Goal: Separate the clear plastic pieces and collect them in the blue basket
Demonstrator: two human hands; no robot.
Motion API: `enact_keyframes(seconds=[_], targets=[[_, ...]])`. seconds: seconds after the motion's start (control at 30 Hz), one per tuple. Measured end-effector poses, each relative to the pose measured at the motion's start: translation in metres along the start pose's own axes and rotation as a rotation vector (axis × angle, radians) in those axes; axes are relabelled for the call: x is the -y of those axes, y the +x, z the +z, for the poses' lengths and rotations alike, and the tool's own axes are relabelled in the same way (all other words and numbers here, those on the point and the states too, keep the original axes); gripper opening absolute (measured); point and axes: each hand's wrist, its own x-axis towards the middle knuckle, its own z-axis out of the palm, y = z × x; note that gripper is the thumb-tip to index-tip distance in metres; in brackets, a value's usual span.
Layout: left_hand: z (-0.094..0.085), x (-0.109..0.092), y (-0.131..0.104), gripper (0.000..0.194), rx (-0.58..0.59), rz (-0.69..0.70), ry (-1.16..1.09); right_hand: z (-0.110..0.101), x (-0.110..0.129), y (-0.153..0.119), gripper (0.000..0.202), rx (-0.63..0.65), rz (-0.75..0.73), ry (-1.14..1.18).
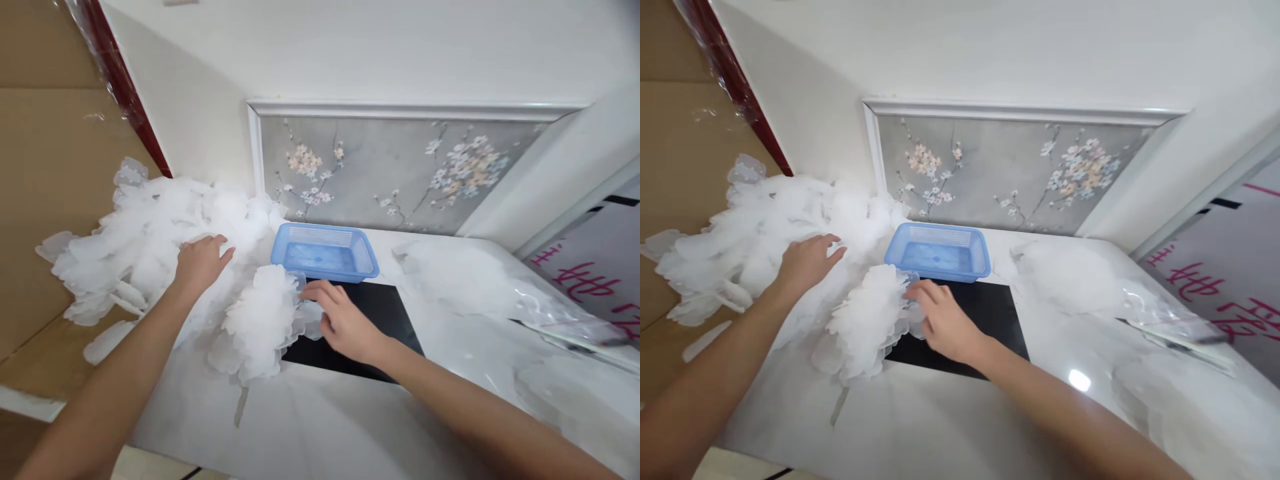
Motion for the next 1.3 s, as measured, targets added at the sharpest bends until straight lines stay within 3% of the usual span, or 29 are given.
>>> enact_keyframes(seconds=[0.1, 0.2, 0.3, 0.4, 0.53, 0.63, 0.73, 0.87, 1.0, 1.07, 1.2, 1.3], targets=[[0.003, -0.006, 0.004, 0.037, -0.025, 0.040, -0.075, 0.002, -0.024, -0.019, 0.040, -0.002, 0.206, -0.058], [0.008, -0.011, 0.007, 0.030, 0.024, 0.079, -0.182, 0.002, -0.038, -0.035, 0.029, 0.068, 0.228, -0.081], [0.012, -0.024, 0.005, 0.025, 0.091, 0.137, -0.274, -0.001, -0.040, -0.044, 0.025, 0.001, 0.274, 0.047], [0.011, -0.046, -0.006, 0.020, 0.086, 0.197, -0.331, -0.007, -0.043, -0.047, 0.025, -0.082, 0.426, 0.199], [0.009, -0.087, -0.031, 0.020, 0.111, 0.399, -0.447, -0.019, -0.055, -0.049, 0.007, -0.102, 0.558, 0.148], [0.017, -0.117, -0.050, 0.024, 0.304, 0.659, -0.456, -0.027, -0.065, -0.053, 0.015, -0.153, 0.628, 0.300], [0.031, -0.138, -0.060, 0.042, 0.496, 0.770, -0.331, -0.031, -0.068, -0.058, 0.023, -0.199, 0.701, 0.739], [0.047, -0.148, -0.056, 0.043, 0.522, 0.725, -0.362, -0.031, -0.069, -0.063, 0.028, -0.211, 0.706, 1.157], [0.051, -0.146, -0.048, 0.019, 0.550, 0.517, -0.608, -0.029, -0.072, -0.066, 0.032, -0.226, 0.647, 1.392], [0.049, -0.145, -0.045, 0.014, 0.539, 0.410, -0.720, -0.030, -0.075, -0.068, 0.042, -0.218, 0.619, 1.473], [0.048, -0.145, -0.040, 0.024, 0.545, 0.234, -1.004, -0.032, -0.078, -0.070, 0.058, -0.217, 0.592, 1.538], [0.049, -0.145, -0.037, 0.028, 0.560, 0.130, -1.156, -0.033, -0.078, -0.070, 0.057, -0.226, 0.590, 1.545]])
